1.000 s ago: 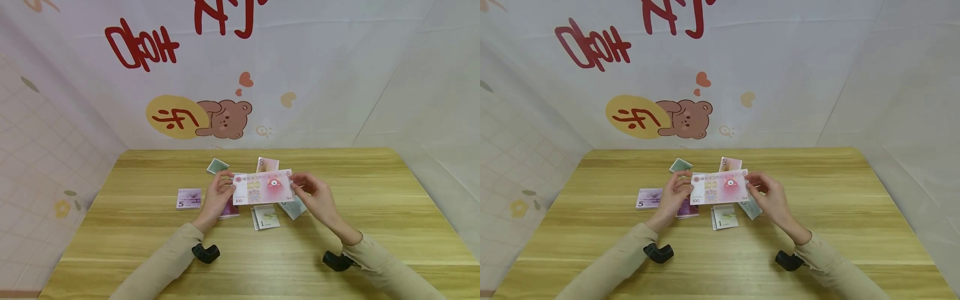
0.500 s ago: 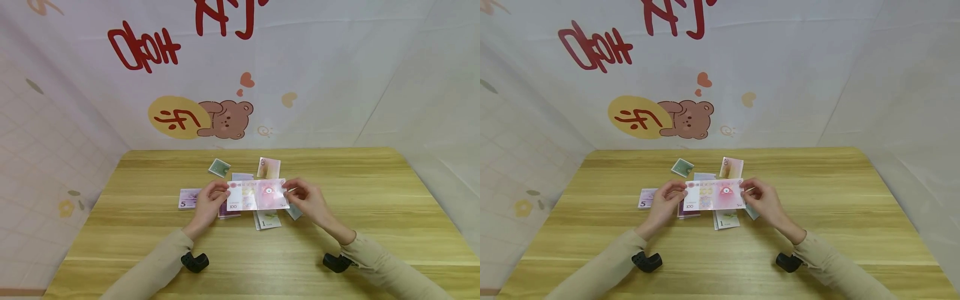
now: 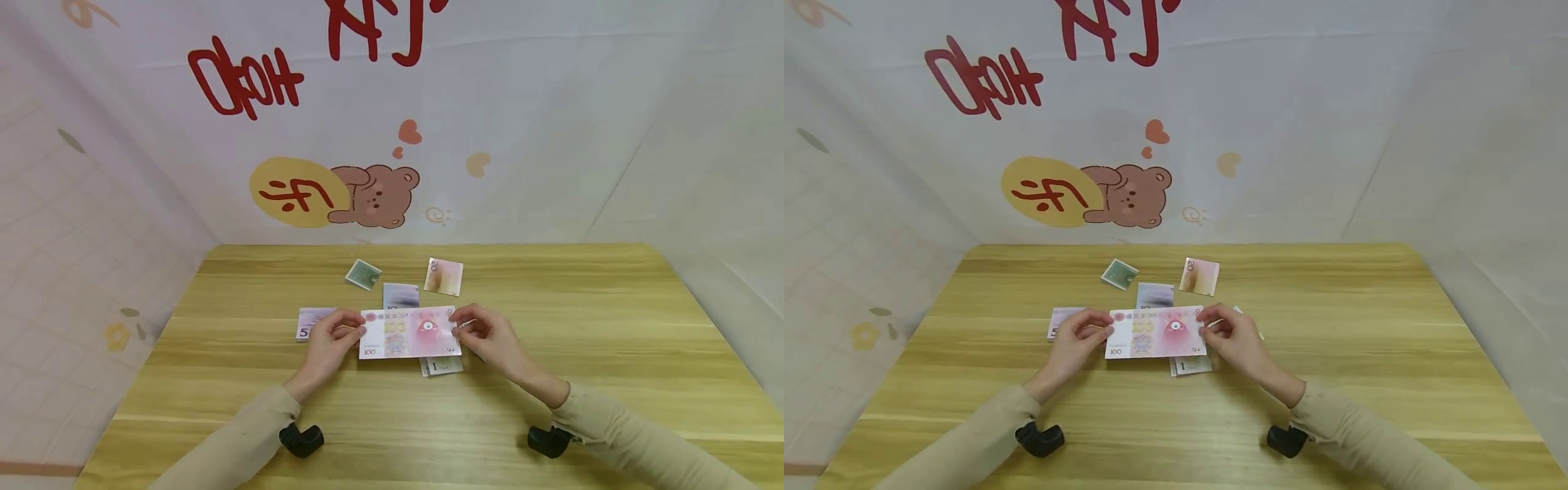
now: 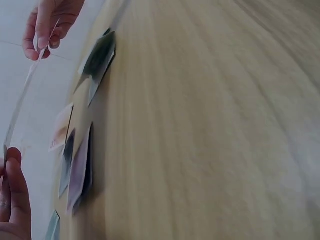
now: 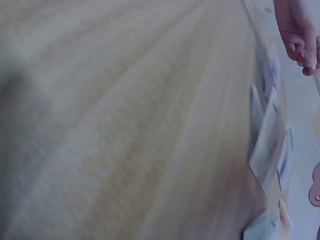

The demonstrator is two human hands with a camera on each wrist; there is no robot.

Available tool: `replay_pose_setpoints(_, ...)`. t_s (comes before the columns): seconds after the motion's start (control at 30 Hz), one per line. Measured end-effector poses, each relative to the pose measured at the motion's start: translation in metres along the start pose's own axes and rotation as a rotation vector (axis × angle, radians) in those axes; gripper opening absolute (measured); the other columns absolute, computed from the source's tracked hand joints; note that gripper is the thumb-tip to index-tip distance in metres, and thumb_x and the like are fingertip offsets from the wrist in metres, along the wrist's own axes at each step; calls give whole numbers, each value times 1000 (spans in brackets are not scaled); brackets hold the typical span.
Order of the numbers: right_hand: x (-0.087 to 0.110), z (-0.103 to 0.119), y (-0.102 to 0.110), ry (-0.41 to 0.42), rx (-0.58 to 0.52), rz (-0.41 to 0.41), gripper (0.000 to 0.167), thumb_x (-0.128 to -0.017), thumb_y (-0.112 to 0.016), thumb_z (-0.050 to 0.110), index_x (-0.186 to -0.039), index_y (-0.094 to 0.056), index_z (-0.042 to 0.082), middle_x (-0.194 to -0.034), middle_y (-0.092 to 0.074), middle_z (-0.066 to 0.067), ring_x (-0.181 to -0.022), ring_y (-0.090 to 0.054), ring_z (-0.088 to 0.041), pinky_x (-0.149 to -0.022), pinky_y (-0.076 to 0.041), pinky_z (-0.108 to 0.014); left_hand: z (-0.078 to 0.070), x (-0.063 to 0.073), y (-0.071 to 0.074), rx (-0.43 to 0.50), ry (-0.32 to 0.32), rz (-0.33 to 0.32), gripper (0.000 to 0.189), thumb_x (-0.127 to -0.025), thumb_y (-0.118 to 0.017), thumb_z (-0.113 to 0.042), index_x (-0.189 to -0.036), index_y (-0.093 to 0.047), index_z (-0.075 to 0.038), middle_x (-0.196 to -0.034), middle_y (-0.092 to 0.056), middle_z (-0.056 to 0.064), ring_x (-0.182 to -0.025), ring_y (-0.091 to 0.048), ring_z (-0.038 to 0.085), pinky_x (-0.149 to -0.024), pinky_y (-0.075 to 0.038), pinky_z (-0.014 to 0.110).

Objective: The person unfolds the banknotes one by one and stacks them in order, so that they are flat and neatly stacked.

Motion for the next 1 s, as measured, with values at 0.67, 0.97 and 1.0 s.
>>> replay_pose_setpoints(0.67,19,-8,-49,-125,-55,233,16,-86,-66,-5,-101,-63,-2,-92,-65,-13,-74,-65,-18,-64,-54,-25,30,38,28,-102,120,110,13,-87,-65,8,-99,-62,7,-91,-64,16,-72,-63,14,-64,-54,29)
replay_pose_setpoints(0.97,22,-9,-74,-162,-49,308,15,-84,-66,-7,-98,-63,-3,-89,-63,-10,-71,-63,-14,-62,-54,-26,35,49,43,-119,116,195,15,-87,-67,5,-100,-61,10,-86,-63,17,-70,-63,13,-62,-55,30)
replay_pose_setpoints(1.0,23,-8,-77,-160,-43,314,15,-84,-66,-6,-98,-63,-3,-87,-64,-9,-71,-63,-13,-61,-54,-26,36,49,44,-120,122,202,15,-87,-66,5,-100,-60,10,-86,-63,17,-69,-63,13,-62,-55,30)
Point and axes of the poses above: each hand's wrist, its own x-axis away from the middle knuckle, its own y-axis out of the back of the hand, z = x × y, the point moved 7 cm from there along -x, towards the middle knuckle
